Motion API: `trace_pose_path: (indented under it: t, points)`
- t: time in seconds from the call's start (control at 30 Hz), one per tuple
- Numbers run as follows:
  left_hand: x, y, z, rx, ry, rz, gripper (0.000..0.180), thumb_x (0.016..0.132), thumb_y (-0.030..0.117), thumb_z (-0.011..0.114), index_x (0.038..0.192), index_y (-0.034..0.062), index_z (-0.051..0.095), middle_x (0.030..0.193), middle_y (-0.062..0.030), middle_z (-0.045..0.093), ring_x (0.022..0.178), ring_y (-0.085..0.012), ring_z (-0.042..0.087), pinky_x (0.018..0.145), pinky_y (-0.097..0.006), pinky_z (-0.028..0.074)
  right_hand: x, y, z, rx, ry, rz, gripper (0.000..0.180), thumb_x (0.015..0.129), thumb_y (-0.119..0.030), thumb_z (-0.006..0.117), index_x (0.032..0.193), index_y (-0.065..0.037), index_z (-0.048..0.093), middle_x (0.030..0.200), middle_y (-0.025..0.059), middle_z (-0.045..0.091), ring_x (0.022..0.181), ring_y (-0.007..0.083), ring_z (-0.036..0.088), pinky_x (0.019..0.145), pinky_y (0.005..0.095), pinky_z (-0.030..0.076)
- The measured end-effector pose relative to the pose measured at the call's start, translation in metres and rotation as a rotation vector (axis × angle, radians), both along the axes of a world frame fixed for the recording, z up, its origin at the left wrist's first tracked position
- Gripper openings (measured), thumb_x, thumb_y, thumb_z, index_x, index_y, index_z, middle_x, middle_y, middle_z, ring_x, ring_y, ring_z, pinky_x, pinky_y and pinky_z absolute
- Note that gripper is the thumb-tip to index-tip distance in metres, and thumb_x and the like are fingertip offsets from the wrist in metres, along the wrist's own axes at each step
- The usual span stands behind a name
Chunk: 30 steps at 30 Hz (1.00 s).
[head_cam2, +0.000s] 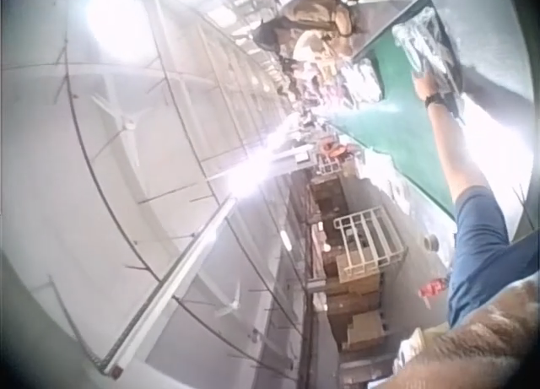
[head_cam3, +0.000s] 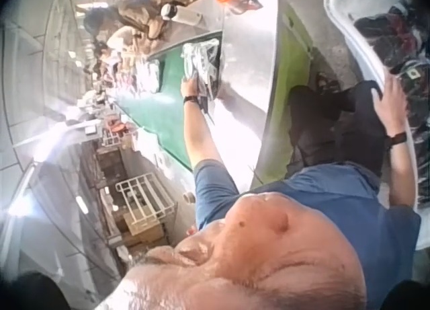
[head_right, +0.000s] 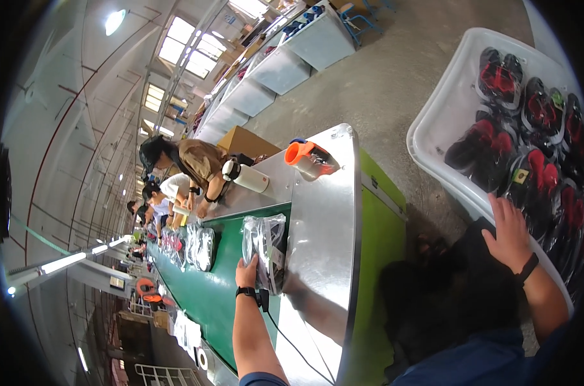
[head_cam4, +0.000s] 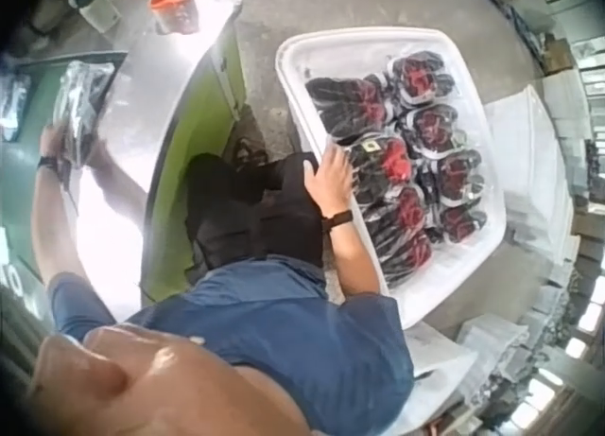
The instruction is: Sorting and placing packaged shoes from a bin onto a conveyor belt.
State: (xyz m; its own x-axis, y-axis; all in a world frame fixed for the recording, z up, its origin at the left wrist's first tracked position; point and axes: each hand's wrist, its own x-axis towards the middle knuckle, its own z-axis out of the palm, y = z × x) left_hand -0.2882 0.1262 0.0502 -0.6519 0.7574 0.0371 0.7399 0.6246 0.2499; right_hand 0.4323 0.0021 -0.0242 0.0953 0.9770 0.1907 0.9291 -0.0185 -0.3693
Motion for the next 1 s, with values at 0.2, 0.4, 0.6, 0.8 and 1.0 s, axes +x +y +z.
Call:
trace_pose_path:
  t: [0.2, 0.4, 0.6, 0.8, 1.0]
  points:
    - [-0.027, -0.03, 0.002, -0.009, -0.767, 0.029, 0.065, 0.089, 0.054, 0.07, 0.133, 0.0066, 0.063, 0.11, -0.0055, 0.067, 0.087, -0.0193, 0.065, 0.06, -0.033, 0.046, 0.001, -0.004, 0.015, 0.009, -0.081, -0.007, 0.085, 0.078, -0.019, 0.078, 0.151, -0.002, 0.038, 0.132, 0.0193, 0.051, 0.125, 0.0372, 0.05, 0.106, 0.046, 0.041]
    - [-0.007, -0.065, -0.005, 0.222, -1.011, 0.152, 0.037, 0.093, 0.04, 0.066, 0.112, 0.0083, 0.068, 0.082, -0.0026, 0.067, 0.064, -0.0163, 0.064, 0.051, -0.03, 0.043, -0.005, 0.006, 0.007, -0.021, -0.044, 0.001, 0.087, 0.078, -0.019, 0.078, 0.153, -0.002, 0.036, 0.133, 0.0193, 0.05, 0.126, 0.0379, 0.049, 0.107, 0.0469, 0.041]
    - [0.019, -0.135, 0.006, 0.512, -1.24, -0.031, 0.04, 0.095, 0.03, 0.066, 0.124, 0.0035, 0.062, 0.088, -0.0006, 0.068, 0.071, -0.0077, 0.064, 0.057, -0.02, 0.046, -0.003, 0.003, 0.003, 0.001, -0.054, 0.011, 0.087, 0.078, -0.018, 0.079, 0.153, -0.003, 0.036, 0.131, 0.0187, 0.051, 0.126, 0.0373, 0.05, 0.106, 0.0461, 0.042]
    - [0.123, -0.159, 0.016, 1.153, -0.479, -0.18, 0.095, 0.084, 0.01, 0.077, 0.162, 0.0082, 0.023, 0.126, -0.0089, 0.059, 0.114, -0.0173, 0.058, 0.094, -0.033, 0.051, -0.015, 0.017, 0.028, -0.036, -0.014, -0.01, 0.088, 0.079, -0.015, 0.078, 0.155, -0.006, 0.035, 0.136, 0.0178, 0.05, 0.129, 0.0374, 0.049, 0.107, 0.0463, 0.041]
    - [0.115, -0.22, 0.003, 0.752, -1.036, -0.193, 0.054, 0.098, 0.005, 0.06, 0.149, -0.0019, 0.044, 0.133, -0.0104, 0.063, 0.114, -0.0231, 0.062, 0.104, -0.041, 0.05, -0.005, 0.004, 0.004, -0.03, 0.033, 0.043, 0.085, 0.079, -0.017, 0.078, 0.153, -0.005, 0.038, 0.137, 0.0181, 0.05, 0.129, 0.0381, 0.049, 0.108, 0.0466, 0.04]
